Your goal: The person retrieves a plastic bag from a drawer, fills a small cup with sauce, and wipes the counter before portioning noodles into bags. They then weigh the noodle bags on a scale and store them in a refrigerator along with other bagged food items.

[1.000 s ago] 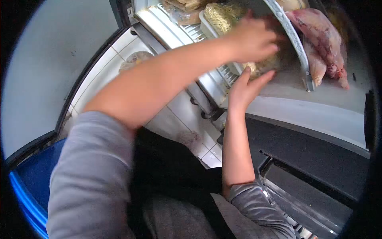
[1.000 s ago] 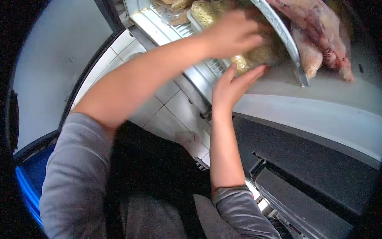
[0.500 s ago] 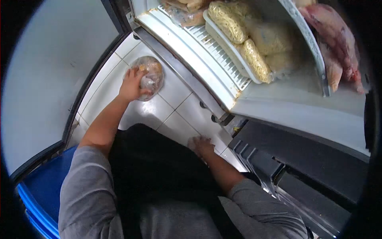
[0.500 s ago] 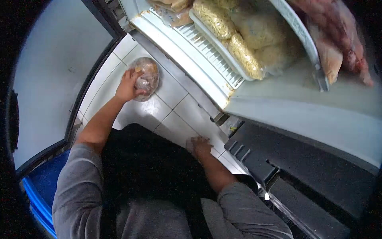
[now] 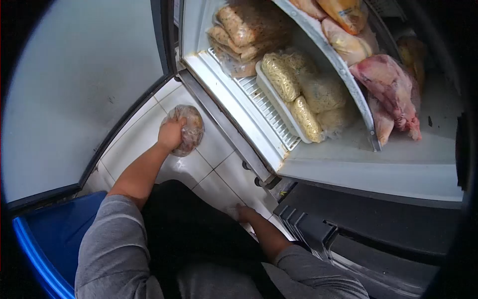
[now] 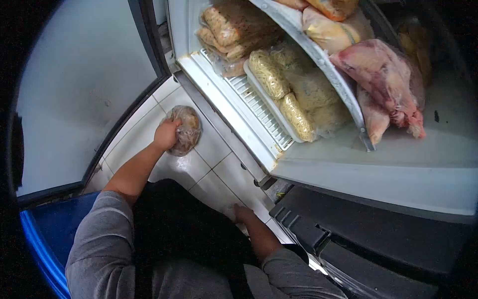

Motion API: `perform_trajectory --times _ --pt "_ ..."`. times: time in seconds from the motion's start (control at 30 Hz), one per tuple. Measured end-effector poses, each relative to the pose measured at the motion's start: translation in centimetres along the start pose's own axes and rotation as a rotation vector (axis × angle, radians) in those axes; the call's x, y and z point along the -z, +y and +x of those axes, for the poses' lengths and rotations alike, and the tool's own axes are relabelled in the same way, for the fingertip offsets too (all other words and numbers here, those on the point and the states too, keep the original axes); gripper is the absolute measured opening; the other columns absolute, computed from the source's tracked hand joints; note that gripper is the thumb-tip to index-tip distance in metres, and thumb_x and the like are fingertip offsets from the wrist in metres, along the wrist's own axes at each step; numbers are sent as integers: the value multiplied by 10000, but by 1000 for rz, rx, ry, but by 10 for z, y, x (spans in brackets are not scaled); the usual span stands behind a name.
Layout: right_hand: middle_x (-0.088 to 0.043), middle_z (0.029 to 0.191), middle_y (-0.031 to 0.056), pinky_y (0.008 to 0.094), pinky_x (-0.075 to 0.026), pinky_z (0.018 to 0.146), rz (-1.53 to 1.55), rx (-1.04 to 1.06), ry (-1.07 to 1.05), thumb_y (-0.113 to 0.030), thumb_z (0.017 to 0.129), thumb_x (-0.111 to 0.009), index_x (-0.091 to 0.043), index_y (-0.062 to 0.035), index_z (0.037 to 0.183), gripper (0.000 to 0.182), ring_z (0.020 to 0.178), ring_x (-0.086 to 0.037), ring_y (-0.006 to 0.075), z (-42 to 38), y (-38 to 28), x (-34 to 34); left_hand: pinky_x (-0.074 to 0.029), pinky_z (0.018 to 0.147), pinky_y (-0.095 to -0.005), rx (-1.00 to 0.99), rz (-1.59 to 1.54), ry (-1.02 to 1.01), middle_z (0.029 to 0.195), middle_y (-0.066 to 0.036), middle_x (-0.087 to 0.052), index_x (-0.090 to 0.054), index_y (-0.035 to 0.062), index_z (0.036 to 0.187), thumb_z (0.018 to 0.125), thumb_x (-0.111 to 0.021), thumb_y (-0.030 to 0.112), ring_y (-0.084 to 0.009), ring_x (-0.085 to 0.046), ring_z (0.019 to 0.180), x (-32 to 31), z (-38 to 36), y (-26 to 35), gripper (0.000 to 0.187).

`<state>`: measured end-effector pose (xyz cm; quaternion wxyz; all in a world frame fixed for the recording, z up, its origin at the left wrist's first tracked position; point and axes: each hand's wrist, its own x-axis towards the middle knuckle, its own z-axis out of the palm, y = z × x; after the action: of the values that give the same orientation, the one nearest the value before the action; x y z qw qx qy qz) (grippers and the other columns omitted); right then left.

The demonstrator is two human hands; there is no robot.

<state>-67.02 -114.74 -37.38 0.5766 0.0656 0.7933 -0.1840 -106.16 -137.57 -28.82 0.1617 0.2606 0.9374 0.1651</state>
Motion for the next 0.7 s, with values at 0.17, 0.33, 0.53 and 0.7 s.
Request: perform_trajectory --times 0.17,0.33,0.53,0.7 --pt "-559 1271 277 444 -464 977 28 19 54 -481 701 -761 -298 62 1410 1006 1168 -566 395 -13 -10 24 -476 796 -534 -60 -74 99 962 -197 -646 -482 101 1055 808 -592 61 -412 -629 907 -1 -16 -12 273" --pt "-557 1258 297 428 -465 974 272 -42 197 -494 712 -764 -289 80 1406 1018 1166 -567 395 -31 -14 73 -482 736 -512 -110 -160 -21 935 -216 -634 -447 86 1039 784 -607 14 -449 -615 848 26 -28 -6 309" --pt "-591 1197 124 310 -521 804 1080 153 378 -252 880 -686 -401 13 1377 632 1042 -588 188 -50 -16 109 -456 718 -517 -153 -264 85 854 -217 -601 -401 72 986 754 -602 -16 -471 -587 828 119 -64 48 320" --pt "-600 1162 91 296 -518 771 1321 255 377 -241 894 -674 -459 3 1340 552 984 -598 170 -91 -38 125 -403 705 -287 -329 -582 423 783 -92 -427 -347 73 900 722 -477 -53 -210 -492 743 216 -83 108 254"
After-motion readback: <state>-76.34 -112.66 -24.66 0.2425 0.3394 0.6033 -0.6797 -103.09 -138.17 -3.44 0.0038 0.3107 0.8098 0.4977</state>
